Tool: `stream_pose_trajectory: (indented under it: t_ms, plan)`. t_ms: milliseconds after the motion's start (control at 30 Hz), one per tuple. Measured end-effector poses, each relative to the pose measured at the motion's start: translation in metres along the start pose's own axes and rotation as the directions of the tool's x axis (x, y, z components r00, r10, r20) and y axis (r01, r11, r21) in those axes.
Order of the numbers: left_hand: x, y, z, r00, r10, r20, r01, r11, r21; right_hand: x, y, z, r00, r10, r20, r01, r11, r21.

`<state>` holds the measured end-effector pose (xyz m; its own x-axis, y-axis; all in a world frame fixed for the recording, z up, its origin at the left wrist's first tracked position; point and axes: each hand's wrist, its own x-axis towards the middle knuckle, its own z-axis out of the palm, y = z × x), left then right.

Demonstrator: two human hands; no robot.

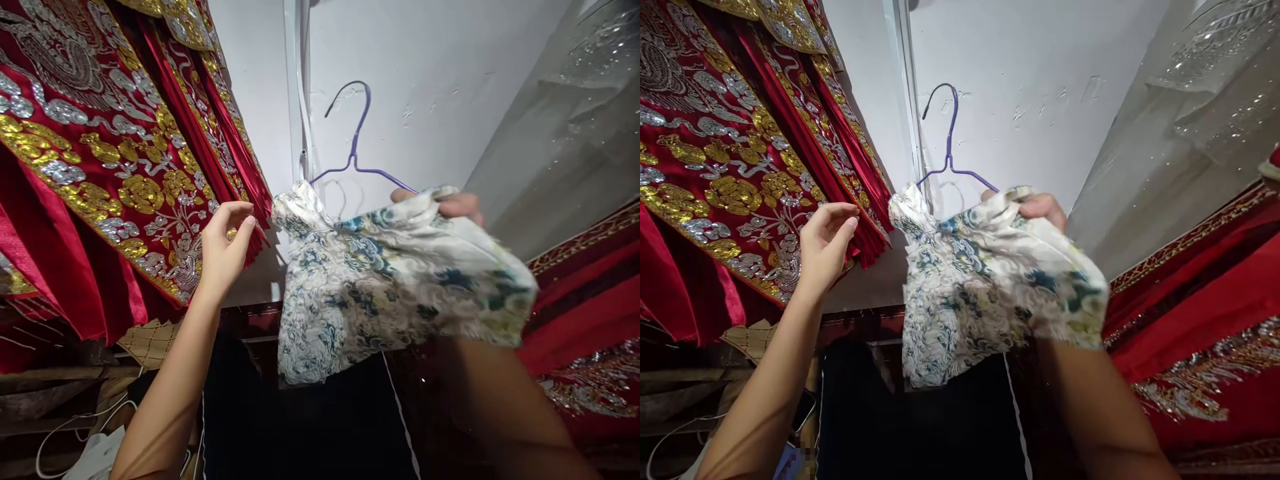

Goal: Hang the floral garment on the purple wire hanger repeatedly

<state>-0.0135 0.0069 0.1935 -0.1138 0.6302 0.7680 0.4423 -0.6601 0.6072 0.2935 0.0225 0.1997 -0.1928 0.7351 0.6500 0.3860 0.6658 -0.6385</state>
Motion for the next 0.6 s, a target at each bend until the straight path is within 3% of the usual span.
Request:
stream_pose_trajectory:
  t_ms: [67,133,233,300,367,467,600]
  plan:
    - [-0.005,0.018,-0.006,0.998,-0.027,0.049,0.03,0.997,-0.065,-0.007,-0.013,0.016,0.999,-0.027,0.035,0.029,0.998,-0.049]
    - [-0.01,0.042,-0.008,0.98,-0.041,0.196,0.066,0.99,-0.122,-0.017,-0.026,0.034,0.996,-0.056,0.074,0.063,0.993,-0.096]
    - [-0.019,0.075,-0.008,0.887,-0.054,0.459,0.072,0.997,-0.02,-0.03,-0.041,0.048,0.988,-0.095,0.121,0.115,0.979,-0.168]
    - [-0.026,0.087,-0.008,0.838,-0.076,0.54,0.027,0.995,0.097,-0.036,-0.046,0.047,0.982,-0.115,0.15,0.145,0.967,-0.207]
    - [-0.032,0.09,-0.01,0.839,-0.09,0.537,0.017,0.99,0.14,-0.039,-0.047,0.042,0.975,-0.121,0.187,0.164,0.958,-0.237]
    - [-0.034,0.086,-0.018,0.872,-0.138,0.47,0.107,0.99,0.092,-0.041,-0.039,0.039,0.949,-0.12,0.291,0.199,0.945,-0.26]
    - [-0.034,0.084,-0.021,0.877,-0.149,0.458,0.212,0.973,-0.088,-0.046,-0.017,0.06,0.885,-0.263,0.384,0.384,0.879,-0.283]
